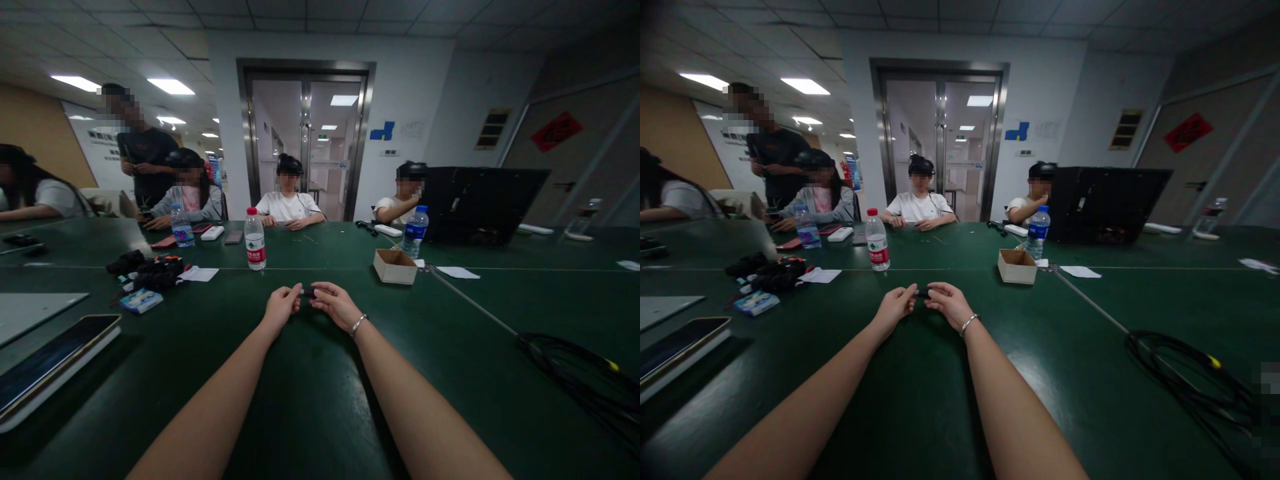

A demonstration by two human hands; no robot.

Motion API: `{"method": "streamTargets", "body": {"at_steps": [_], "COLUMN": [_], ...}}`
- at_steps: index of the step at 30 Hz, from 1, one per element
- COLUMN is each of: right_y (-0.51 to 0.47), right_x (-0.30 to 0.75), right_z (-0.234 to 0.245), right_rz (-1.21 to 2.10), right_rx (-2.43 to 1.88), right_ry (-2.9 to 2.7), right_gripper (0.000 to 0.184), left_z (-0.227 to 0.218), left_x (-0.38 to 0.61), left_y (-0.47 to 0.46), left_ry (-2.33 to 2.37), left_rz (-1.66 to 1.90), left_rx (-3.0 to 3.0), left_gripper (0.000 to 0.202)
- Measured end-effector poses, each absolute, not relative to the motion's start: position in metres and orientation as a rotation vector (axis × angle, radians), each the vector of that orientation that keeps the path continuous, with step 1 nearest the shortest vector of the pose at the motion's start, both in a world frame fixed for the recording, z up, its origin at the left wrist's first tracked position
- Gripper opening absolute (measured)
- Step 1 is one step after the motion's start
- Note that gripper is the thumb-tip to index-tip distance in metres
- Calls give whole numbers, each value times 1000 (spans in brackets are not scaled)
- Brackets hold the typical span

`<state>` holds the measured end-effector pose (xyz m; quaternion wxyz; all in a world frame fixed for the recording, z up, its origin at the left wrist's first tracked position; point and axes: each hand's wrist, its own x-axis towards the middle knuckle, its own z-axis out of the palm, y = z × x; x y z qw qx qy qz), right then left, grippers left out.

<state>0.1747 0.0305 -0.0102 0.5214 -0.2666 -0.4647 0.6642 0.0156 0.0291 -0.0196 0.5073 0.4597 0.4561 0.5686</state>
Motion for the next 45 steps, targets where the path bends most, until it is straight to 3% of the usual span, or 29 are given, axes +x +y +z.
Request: {"method": "streamTargets", "body": {"at_steps": [8,22,45], "right_y": [31,30,29], "right_x": [174,175,175], "right_z": [-10,-10,-10], "right_rz": [1573,1560,1591], "right_rx": [-659,-678,-627], "right_ry": [-1095,-1084,-1143], "right_gripper": [32,28,34], "left_z": [-19,-12,-7], "left_x": [14,13,16], "left_y": [25,19,18], "left_ry": [982,916,1301], "left_rz": [1397,1382,1317], "left_rx": [1141,1144,1114], "left_gripper": [35,38,52]}}
